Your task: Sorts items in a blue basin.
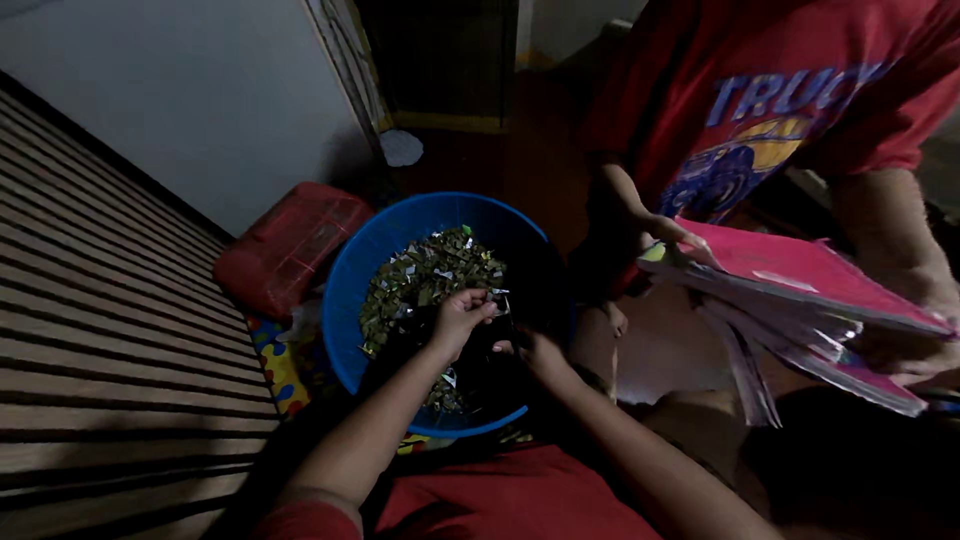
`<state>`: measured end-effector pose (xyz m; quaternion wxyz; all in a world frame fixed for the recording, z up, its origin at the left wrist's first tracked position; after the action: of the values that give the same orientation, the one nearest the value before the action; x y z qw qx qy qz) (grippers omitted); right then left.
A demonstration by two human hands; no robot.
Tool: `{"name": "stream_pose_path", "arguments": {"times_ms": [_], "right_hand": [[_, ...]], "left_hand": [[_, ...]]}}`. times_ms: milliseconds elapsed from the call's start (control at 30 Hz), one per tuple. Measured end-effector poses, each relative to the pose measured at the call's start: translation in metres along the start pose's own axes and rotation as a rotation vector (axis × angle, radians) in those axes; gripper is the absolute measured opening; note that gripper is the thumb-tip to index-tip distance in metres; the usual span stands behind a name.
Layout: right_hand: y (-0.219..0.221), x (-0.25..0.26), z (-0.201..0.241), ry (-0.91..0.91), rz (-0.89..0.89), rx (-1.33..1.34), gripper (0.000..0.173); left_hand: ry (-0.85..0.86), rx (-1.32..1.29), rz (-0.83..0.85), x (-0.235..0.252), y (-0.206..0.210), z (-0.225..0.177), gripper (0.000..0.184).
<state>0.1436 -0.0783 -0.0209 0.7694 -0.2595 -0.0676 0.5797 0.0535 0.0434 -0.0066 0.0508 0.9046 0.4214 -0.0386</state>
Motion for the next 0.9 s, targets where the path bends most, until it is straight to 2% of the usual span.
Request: {"name": "stream_pose_path", "arguments": {"times_ms": [133, 333, 633, 900], "right_hand": [[0.002, -0.001, 0.004, 0.005, 0.002, 0.013, 0.051], [0.001, 0.001, -0.001, 0.016, 0.000, -0.032, 0.063], [-0.005, 0.001, -0.002, 0.064, 0.007, -0.097, 0.068], [-0.011, 0.003, 0.000, 0.005, -0.057, -0.133, 0.051]], "left_hand": [[0.019, 0.003, 0.015, 0.001, -0.002, -0.002, 0.023], [0.002, 0.026, 0.026, 0.000, 0.000, -0.001, 0.031], [-0.027, 0.105, 0.096, -0.004, 0.011, 0.000, 0.032], [-0.033, 0.138, 0.089, -0.002, 0.010, -0.001, 0.032]]}}
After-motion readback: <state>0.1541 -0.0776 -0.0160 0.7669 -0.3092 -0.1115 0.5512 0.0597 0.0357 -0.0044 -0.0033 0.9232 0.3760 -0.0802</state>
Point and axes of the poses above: each hand's wrist, its own x-axis towards the middle knuckle, its own y-axis out of the palm, z = x × y, the point moved 10 cm from there along x, towards the middle knuckle, and after that the axes turned 3 degrees about -x, right-handed, at the moved point
